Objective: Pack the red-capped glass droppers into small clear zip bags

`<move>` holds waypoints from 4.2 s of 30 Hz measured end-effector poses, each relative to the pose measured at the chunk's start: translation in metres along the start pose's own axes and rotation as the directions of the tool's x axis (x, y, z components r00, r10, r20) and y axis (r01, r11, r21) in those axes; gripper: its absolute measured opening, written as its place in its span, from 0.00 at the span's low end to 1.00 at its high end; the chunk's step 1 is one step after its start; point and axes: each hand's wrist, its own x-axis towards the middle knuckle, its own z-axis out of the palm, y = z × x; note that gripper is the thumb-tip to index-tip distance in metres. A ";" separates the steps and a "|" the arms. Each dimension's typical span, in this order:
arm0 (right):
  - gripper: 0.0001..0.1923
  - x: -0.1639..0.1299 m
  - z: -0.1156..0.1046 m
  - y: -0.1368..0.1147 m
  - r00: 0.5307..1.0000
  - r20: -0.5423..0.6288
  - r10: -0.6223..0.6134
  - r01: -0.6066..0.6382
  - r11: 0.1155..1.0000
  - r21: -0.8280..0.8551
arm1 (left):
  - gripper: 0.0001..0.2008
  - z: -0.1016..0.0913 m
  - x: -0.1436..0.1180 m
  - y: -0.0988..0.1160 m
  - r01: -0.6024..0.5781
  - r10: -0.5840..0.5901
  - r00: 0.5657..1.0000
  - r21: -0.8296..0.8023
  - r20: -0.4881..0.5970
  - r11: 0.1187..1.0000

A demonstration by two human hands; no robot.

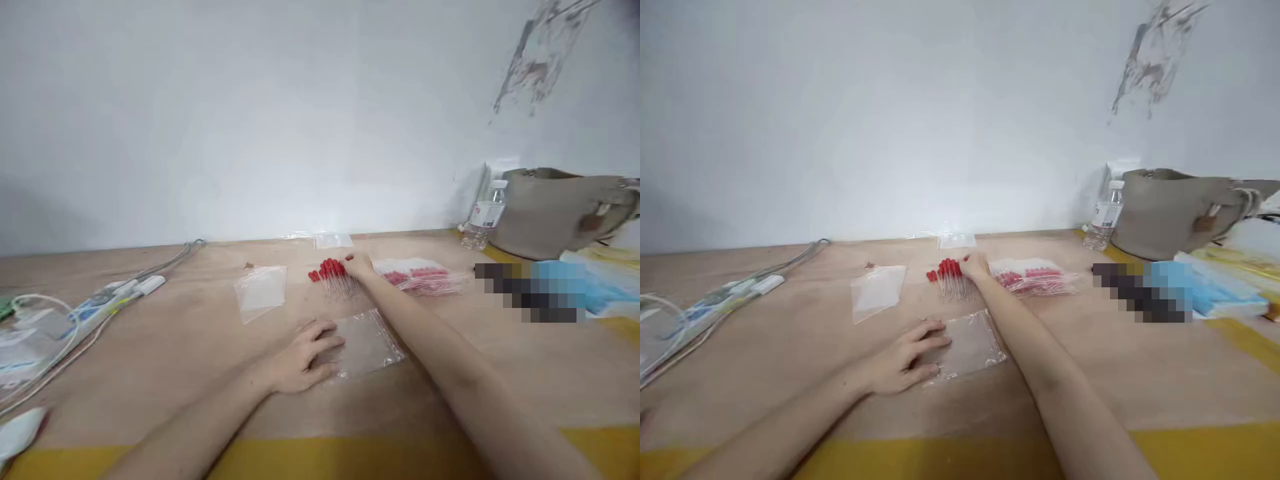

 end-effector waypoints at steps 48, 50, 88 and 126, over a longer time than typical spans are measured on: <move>0.13 -0.146 -0.115 0.033 0.648 0.674 -0.355 -0.273 0.718 0.640 | 0.26 -0.003 0.002 -0.007 0.013 -0.015 0.998 0.048 0.058 0.999; 0.13 -0.145 -0.114 0.033 0.695 0.643 -0.321 -0.245 0.735 0.632 | 0.26 -0.003 0.002 -0.007 0.012 -0.014 0.998 0.040 0.054 0.999; 0.09 -0.067 -0.074 0.006 0.962 0.205 -0.179 0.217 0.959 -0.183 | 0.13 -0.004 0.001 -0.005 0.017 -0.023 0.998 -0.126 -0.051 0.992; 0.10 -0.121 -0.113 0.044 0.972 0.019 0.234 -0.171 0.653 0.738 | 0.23 -0.003 0.000 -0.009 -0.024 0.024 0.999 -0.015 -0.048 1.000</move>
